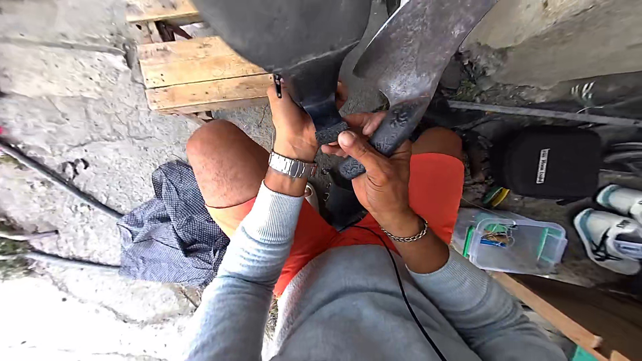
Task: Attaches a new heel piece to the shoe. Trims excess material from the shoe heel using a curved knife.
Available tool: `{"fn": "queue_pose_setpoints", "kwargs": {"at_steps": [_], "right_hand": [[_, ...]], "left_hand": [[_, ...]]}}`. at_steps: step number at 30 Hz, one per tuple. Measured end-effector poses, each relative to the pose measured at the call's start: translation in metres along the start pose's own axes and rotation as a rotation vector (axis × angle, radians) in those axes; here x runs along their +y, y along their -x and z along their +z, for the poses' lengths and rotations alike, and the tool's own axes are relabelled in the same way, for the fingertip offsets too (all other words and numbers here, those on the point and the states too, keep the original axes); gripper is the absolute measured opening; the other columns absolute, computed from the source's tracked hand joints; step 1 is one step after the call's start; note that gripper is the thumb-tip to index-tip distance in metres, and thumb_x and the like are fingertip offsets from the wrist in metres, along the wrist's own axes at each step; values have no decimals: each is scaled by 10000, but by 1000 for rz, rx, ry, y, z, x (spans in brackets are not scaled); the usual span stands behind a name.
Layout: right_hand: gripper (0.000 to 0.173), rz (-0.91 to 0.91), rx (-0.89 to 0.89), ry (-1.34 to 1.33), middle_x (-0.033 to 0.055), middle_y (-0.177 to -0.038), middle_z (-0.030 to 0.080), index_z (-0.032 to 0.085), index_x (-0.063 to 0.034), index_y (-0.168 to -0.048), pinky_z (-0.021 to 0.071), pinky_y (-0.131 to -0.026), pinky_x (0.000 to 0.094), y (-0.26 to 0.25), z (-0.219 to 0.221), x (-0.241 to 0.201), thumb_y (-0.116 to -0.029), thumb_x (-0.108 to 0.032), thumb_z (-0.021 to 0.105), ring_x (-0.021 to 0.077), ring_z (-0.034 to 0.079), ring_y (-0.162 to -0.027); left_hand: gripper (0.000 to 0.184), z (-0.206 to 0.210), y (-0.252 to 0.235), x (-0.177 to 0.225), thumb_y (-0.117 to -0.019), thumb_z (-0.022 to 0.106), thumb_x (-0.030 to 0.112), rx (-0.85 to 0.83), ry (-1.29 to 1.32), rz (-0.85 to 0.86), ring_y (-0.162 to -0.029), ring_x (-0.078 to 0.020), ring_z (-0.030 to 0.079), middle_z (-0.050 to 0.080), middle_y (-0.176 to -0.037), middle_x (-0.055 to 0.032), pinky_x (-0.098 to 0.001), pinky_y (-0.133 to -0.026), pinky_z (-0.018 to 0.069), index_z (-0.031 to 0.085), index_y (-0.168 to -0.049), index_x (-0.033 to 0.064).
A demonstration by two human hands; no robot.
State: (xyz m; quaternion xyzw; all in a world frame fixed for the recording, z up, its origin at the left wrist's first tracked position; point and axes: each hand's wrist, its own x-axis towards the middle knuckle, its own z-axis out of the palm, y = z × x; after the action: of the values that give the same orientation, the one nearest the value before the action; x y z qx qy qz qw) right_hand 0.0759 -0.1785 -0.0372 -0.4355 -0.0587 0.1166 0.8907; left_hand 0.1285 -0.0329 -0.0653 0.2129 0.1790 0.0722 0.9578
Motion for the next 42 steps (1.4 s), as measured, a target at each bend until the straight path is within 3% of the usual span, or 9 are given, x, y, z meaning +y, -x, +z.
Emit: {"fn": "queue_pose_setpoints", "kwargs": {"at_steps": [6, 13, 20, 26, 30, 34, 38, 40, 42], "right_hand": [[162, -87, 63, 72, 166, -1222, 624, 546, -32, -1105, 652, -771, 435, -7, 2, 1, -977, 23, 628, 258, 722, -886], [219, -149, 87, 136, 203, -1318, 611, 520, -30, -1167, 638, -830, 447, -20, -5, -2, -980, 23, 620, 296, 728, -975], [154, -61, 130, 67, 149, -1172, 689, 564, -93, -1160, 638, -828, 426, -29, -14, -8, -1020, -105, 627, 257, 744, -908], [201, 0, 86, 128, 138, -986, 707, 554, -99, -1189, 638, -819, 440, -29, -24, 9, -1038, -211, 624, 270, 748, -868], [237, 36, 27, 191, 131, -970, 713, 543, -100, -1202, 640, -796, 418, -27, -22, 21, -1016, -192, 658, 253, 749, -840], [268, 116, -31, 68, 147, -1022, 708, 546, -97, -1240, 628, -860, 485, -33, -17, 40, -1017, -198, 654, 298, 745, -902], [366, 197, -144, -45, 133, -1098, 695, 534, -106, -1360, 632, -860, 478, -42, -12, 59, -1022, -205, 633, 280, 734, -931], [338, 269, -192, -126, 88, -1121, 711, 608, -126, -1312, 633, -840, 421, -43, -10, 63, -994, -228, 661, 219, 726, -925], [310, 361, -251, -267, 64, -1069, 739, 681, -123, -1219, 629, -852, 377, -47, -3, 75, -942, -259, 721, 175, 729, -923]], "left_hand": [[529, 7, 0, -11, -1047, 164, 444, 186, 7, -40, -717, -238, 650, 632, -829, -133, -410, -623, 571, 543, -1052, 75], [401, 21, 7, -8, -1124, 302, 343, 327, -131, 189, -1001, -282, 690, 670, -1104, -157, -501, -845, 597, 543, -1264, 54], [349, 23, 28, 2, -1073, 545, 264, 144, -280, 388, -1142, -274, 674, 674, -1218, -142, -503, -999, 566, 531, -1340, 39], [323, 27, 23, 3, -967, 680, 69, 277, -423, 611, -968, -270, 723, 704, -1019, -172, -458, -901, 615, 527, -1226, -47], [588, 19, 36, 6, -959, 679, 161, 295, -855, 742, -1118, -130, 655, 629, -1213, -101, -314, -972, 563, 359, -1413, -35], [654, -4, 20, 42, -903, 602, 127, 78, -1182, 1035, -1452, -337, 415, 391, -1532, -318, -435, -1199, 395, 347, -1433, -158], [695, -13, 48, 74, -933, 565, 112, -111, -1311, 1016, -1517, -399, 302, 263, -1609, -337, -500, -1234, 359, 292, -1518, -144], [766, -10, 77, 83, -943, 658, 268, -106, -1412, 1034, -1528, -373, 286, 238, -1646, -282, -507, -1235, 343, 330, -1549, -68], [957, -12, 96, 108, -774, 870, 427, -99, -1513, 1125, -1490, -369, 365, 303, -1607, -309, -482, -1201, 404, 451, -1480, -64]]}}
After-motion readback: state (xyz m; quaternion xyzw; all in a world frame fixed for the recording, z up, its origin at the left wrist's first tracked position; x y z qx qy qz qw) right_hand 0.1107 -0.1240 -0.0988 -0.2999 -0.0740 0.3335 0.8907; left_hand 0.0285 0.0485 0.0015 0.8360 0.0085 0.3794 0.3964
